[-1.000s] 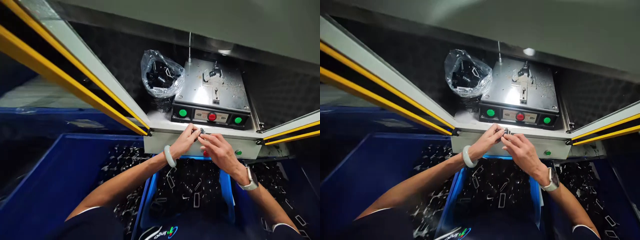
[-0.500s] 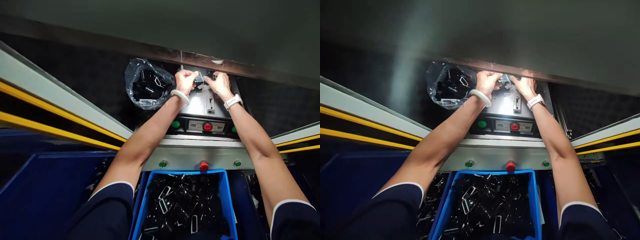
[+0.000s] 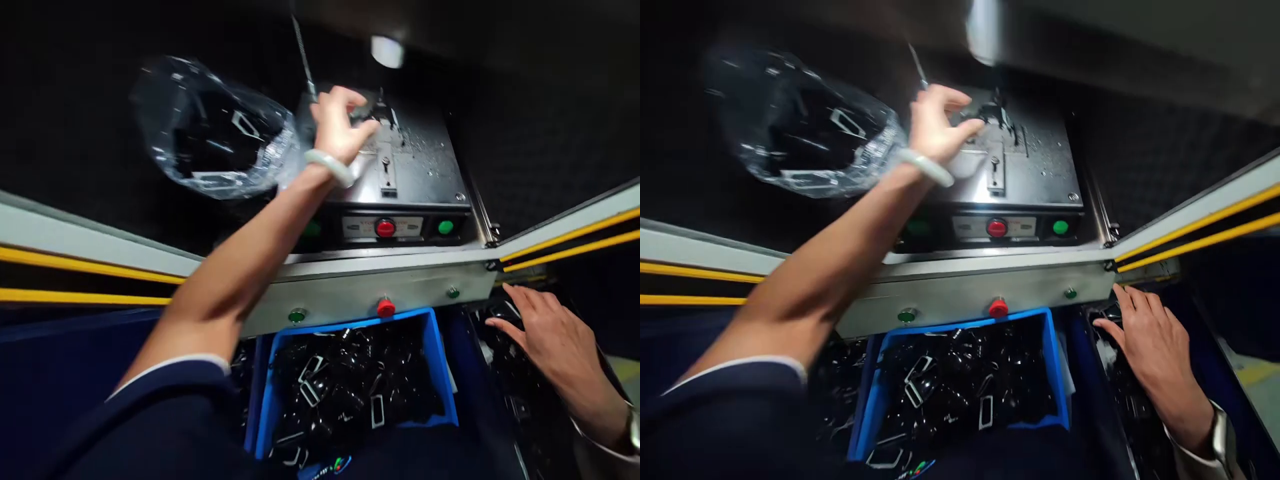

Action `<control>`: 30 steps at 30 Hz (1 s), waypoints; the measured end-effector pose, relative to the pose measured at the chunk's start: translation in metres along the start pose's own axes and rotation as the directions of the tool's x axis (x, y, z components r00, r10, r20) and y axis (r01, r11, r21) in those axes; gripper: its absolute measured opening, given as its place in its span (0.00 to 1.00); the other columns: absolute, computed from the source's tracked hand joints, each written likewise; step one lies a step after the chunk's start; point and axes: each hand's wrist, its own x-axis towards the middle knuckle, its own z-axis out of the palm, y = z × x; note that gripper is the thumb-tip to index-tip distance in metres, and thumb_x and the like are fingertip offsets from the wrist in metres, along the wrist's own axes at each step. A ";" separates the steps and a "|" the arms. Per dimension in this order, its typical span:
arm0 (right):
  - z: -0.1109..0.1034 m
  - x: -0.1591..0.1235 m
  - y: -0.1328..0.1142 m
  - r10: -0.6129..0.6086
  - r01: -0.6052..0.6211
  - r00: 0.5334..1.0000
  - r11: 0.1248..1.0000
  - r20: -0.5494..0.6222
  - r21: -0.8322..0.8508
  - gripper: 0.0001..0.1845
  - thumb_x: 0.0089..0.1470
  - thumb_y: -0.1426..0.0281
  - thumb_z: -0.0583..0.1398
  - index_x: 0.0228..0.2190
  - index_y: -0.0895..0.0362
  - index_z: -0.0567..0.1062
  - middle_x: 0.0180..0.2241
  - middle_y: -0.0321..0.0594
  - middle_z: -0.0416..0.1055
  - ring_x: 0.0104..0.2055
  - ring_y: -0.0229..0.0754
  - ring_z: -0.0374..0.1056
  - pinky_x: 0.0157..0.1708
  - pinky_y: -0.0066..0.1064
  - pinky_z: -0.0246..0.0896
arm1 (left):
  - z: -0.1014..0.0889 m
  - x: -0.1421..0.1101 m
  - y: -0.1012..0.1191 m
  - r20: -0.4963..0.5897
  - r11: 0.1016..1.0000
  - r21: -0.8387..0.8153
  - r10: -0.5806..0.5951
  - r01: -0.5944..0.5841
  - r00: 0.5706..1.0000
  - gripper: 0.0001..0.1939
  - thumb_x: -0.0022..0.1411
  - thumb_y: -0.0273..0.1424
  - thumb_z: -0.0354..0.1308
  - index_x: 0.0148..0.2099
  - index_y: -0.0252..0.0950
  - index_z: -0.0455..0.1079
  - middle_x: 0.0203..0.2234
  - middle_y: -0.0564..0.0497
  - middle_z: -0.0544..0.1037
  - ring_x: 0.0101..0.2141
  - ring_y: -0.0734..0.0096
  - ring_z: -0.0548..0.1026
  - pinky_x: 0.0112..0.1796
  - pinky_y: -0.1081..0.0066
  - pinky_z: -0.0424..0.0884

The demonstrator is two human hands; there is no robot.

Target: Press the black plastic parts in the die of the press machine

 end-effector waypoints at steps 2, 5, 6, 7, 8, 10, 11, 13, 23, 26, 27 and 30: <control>0.016 -0.018 -0.005 0.035 -0.036 0.998 0.999 0.059 0.030 0.30 0.67 0.46 0.57 0.58 0.54 0.76 0.50 0.54 0.80 0.45 0.58 0.75 0.38 0.47 0.69 | -0.014 -0.064 -0.006 -0.073 0.985 0.124 0.128 -0.119 0.989 0.18 0.67 0.31 0.63 0.54 0.24 0.77 0.51 0.47 0.80 0.56 0.62 0.74 0.59 0.58 0.66; 0.053 -0.021 -0.028 0.086 -0.115 0.986 0.970 0.141 0.212 0.21 0.68 0.56 0.62 0.56 0.52 0.76 0.53 0.48 0.80 0.52 0.55 0.75 0.47 0.45 0.72 | -0.038 -0.172 -0.019 -0.193 0.985 0.073 0.166 -0.155 0.967 0.13 0.65 0.31 0.65 0.51 0.46 0.83 0.39 0.57 0.84 0.36 0.66 0.79 0.41 0.61 0.74; 0.067 -0.017 -0.036 0.119 -0.160 0.979 0.951 0.164 0.264 0.19 0.68 0.59 0.63 0.56 0.52 0.76 0.54 0.47 0.79 0.53 0.53 0.74 0.49 0.44 0.72 | -0.045 -0.204 -0.025 -0.184 0.989 0.099 0.125 -0.108 0.975 0.18 0.62 0.30 0.66 0.51 0.58 0.83 0.38 0.61 0.84 0.34 0.64 0.78 0.40 0.58 0.74; 0.080 -0.013 -0.042 0.162 -0.212 0.969 0.929 0.185 0.303 0.17 0.68 0.62 0.63 0.56 0.53 0.76 0.54 0.47 0.79 0.54 0.52 0.74 0.49 0.42 0.72 | -0.052 -0.231 -0.031 -0.144 0.988 0.136 0.086 -0.066 0.986 0.24 0.62 0.29 0.65 0.52 0.69 0.80 0.37 0.64 0.84 0.34 0.61 0.78 0.41 0.54 0.74; 0.092 -0.008 -0.046 0.208 -0.267 0.957 0.905 0.203 0.330 0.15 0.69 0.65 0.62 0.55 0.53 0.76 0.54 0.47 0.78 0.54 0.51 0.74 0.50 0.41 0.72 | -0.057 -0.254 -0.038 -0.094 0.987 0.157 0.034 -0.019 0.995 0.27 0.63 0.30 0.62 0.53 0.77 0.77 0.37 0.66 0.83 0.35 0.57 0.78 0.43 0.50 0.74; 0.109 0.000 -0.048 0.282 -0.351 0.932 0.859 0.228 0.373 0.12 0.69 0.70 0.60 0.52 0.54 0.77 0.51 0.47 0.78 0.51 0.49 0.75 0.49 0.39 0.72 | -0.066 -0.283 -0.053 0.006 0.974 0.225 0.003 -0.004 1.000 0.32 0.64 0.32 0.61 0.56 0.86 0.69 0.39 0.66 0.82 0.34 0.54 0.75 0.43 0.45 0.73; 0.114 0.002 -0.046 0.298 -0.373 0.925 0.838 0.237 0.399 0.11 0.69 0.72 0.60 0.51 0.55 0.78 0.50 0.46 0.78 0.49 0.48 0.76 0.48 0.38 0.72 | -0.069 -0.290 -0.060 0.058 0.968 0.252 -0.008 -0.007 0.998 0.34 0.64 0.34 0.61 0.58 0.88 0.66 0.43 0.66 0.81 0.32 0.54 0.73 0.42 0.44 0.73; 0.118 0.004 -0.039 0.285 -0.370 0.927 0.803 0.244 0.467 0.10 0.67 0.74 0.60 0.48 0.56 0.78 0.48 0.46 0.78 0.48 0.47 0.76 0.49 0.38 0.71 | -0.076 -0.294 -0.072 0.162 0.957 0.288 -0.026 -0.022 0.987 0.36 0.63 0.36 0.63 0.60 0.90 0.61 0.51 0.66 0.76 0.31 0.57 0.69 0.42 0.44 0.74; 0.130 0.008 -0.031 0.393 -0.411 0.904 0.691 0.169 0.594 0.07 0.65 0.72 0.60 0.39 0.55 0.79 0.42 0.42 0.76 0.41 0.44 0.73 0.46 0.38 0.70 | -0.091 -0.298 -0.099 0.187 0.940 0.339 -0.097 0.029 0.977 0.33 0.66 0.35 0.66 0.61 0.85 0.66 0.56 0.61 0.69 0.32 0.69 0.69 0.36 0.60 0.76; 0.122 -0.003 -0.058 0.410 -0.413 0.906 0.793 0.108 0.448 0.10 0.69 0.72 0.57 0.43 0.54 0.80 0.48 0.45 0.76 0.50 0.48 0.71 0.51 0.40 0.68 | -0.086 -0.302 -0.089 0.175 0.933 0.357 -0.110 0.041 0.978 0.35 0.66 0.36 0.64 0.61 0.90 0.61 0.58 0.63 0.68 0.31 0.67 0.69 0.36 0.56 0.76; 0.119 -0.008 -0.070 0.374 -0.384 0.921 0.828 0.106 0.409 0.11 0.71 0.72 0.56 0.45 0.54 0.79 0.49 0.45 0.76 0.52 0.49 0.69 0.52 0.40 0.67 | -0.084 -0.303 -0.085 0.186 0.933 0.359 -0.106 0.033 0.977 0.36 0.67 0.36 0.63 0.62 0.91 0.59 0.58 0.62 0.68 0.33 0.64 0.70 0.36 0.54 0.76; 0.119 -0.025 -0.110 0.096 -0.200 0.957 0.901 0.272 0.384 0.14 0.71 0.76 0.54 0.49 0.53 0.78 0.49 0.45 0.76 0.52 0.47 0.69 0.50 0.37 0.67 | -0.075 -0.302 -0.065 0.198 0.941 0.335 -0.035 -0.035 0.980 0.35 0.69 0.35 0.60 0.64 0.88 0.58 0.53 0.57 0.71 0.44 0.51 0.74 0.40 0.49 0.77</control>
